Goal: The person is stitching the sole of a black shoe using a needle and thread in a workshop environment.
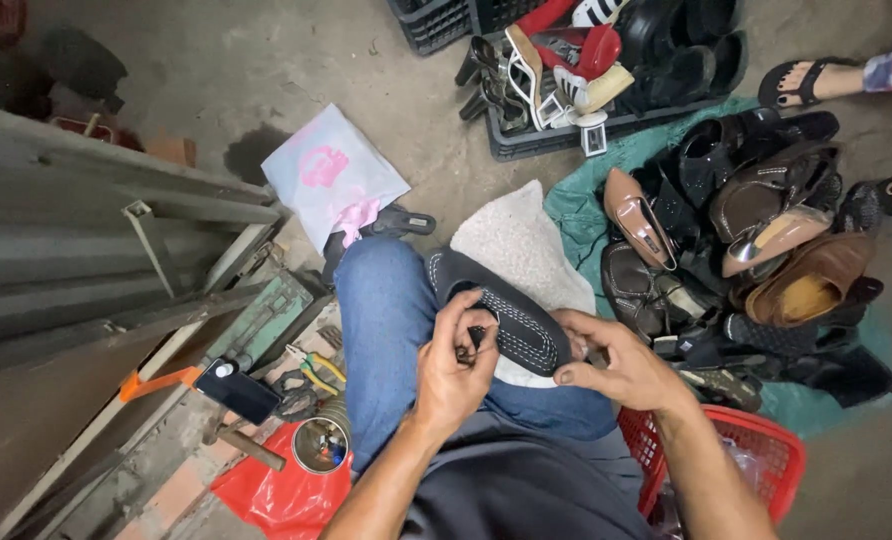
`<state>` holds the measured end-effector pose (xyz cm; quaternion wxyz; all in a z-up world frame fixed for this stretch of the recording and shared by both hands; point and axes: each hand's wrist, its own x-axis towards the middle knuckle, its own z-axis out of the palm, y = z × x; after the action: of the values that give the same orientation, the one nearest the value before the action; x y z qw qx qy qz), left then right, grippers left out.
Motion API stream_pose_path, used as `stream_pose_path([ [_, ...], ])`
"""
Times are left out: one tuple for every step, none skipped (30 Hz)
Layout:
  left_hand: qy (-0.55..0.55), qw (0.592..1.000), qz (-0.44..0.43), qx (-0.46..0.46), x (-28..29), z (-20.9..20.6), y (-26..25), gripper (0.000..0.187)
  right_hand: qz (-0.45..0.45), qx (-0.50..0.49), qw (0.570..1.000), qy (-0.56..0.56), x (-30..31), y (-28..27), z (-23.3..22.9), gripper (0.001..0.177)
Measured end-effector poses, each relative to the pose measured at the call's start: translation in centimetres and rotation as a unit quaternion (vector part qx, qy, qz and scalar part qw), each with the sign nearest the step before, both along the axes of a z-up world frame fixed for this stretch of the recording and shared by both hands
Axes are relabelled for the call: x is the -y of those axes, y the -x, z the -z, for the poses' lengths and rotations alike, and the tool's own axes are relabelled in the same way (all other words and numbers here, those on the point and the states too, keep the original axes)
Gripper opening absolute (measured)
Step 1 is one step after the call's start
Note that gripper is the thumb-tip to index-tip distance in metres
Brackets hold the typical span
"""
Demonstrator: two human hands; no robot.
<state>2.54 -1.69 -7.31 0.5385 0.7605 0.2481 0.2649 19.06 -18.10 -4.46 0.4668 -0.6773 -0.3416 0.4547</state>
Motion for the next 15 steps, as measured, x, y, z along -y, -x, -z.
stream_pose_path([
  [-0.006, 1.000, 0.005, -0.003, 0.0, 0.2, 0.0, 0.059, 0.011, -0.018, 1.000, -0.004, 0.7, 0.2, 1.1, 0.052],
  [-0.014, 1.000, 0.009, -0.003, 0.0, 0.5, -0.3, 0.060, 0.020, -0.032, 0.999, -0.009, 1.3, 0.0, 2.3, 0.049],
  [-0.014, 1.000, 0.009, 0.002, -0.1, 0.3, -0.4, 0.060, 0.020, -0.027, 0.999, -0.009, 1.3, 0.1, 2.5, 0.049],
  [-0.016, 1.000, 0.012, -0.001, -0.2, 0.1, -0.4, 0.059, 0.024, -0.030, 0.999, -0.012, 1.2, 0.2, 2.7, 0.046],
  [-0.018, 1.000, 0.016, -0.004, -0.2, -0.1, -0.3, 0.057, 0.027, -0.032, 0.999, -0.016, 1.3, 0.4, 2.9, 0.043],
  [-0.021, 1.000, 0.015, 0.000, -0.4, -0.6, -0.3, 0.057, 0.027, -0.028, 0.999, -0.018, 0.9, 0.3, 2.3, 0.043],
  [0.002, 0.999, 0.033, -0.011, -0.7, -1.0, -0.3, 0.056, 0.013, -0.027, 0.999, -0.031, 0.6, 0.3, 1.7, 0.034],
  [0.028, 0.998, 0.049, -0.025, -0.5, -1.4, 0.1, 0.055, -0.003, -0.031, 0.999, -0.040, 0.6, 0.6, 1.1, 0.033],
  [0.029, 0.998, 0.047, -0.025, -0.5, -1.5, 0.0, 0.055, -0.004, -0.031, 0.999, -0.039, 0.7, 0.7, 1.3, 0.033],
  [0.025, 0.998, 0.041, -0.032, -0.4, -1.6, 0.0, 0.053, 0.010, -0.056, 0.998, -0.035, 0.9, 0.8, 1.5, 0.033],
  [0.021, 0.998, 0.035, -0.039, -0.3, -1.6, 0.0, 0.051, 0.024, -0.080, 0.996, -0.030, 1.0, 1.0, 1.6, 0.036],
  [0.022, 0.998, 0.035, -0.040, -0.3, -1.5, 0.0, 0.051, 0.023, -0.082, 0.996, -0.030, 1.2, 1.0, 1.9, 0.036],
  [0.017, 0.999, 0.035, -0.035, -0.4, -1.5, 0.0, 0.053, 0.032, -0.058, 0.998, -0.016, 1.5, 1.1, 2.2, 0.030],
  [0.011, 0.999, 0.036, -0.030, -0.4, -1.4, -0.1, 0.054, 0.041, -0.033, 0.999, -0.003, 1.7, 1.2, 2.4, 0.024],
  [0.011, 0.999, 0.036, -0.031, -0.5, -1.5, -0.2, 0.054, 0.042, -0.034, 0.999, -0.003, 1.9, 1.3, 2.5, 0.024],
])
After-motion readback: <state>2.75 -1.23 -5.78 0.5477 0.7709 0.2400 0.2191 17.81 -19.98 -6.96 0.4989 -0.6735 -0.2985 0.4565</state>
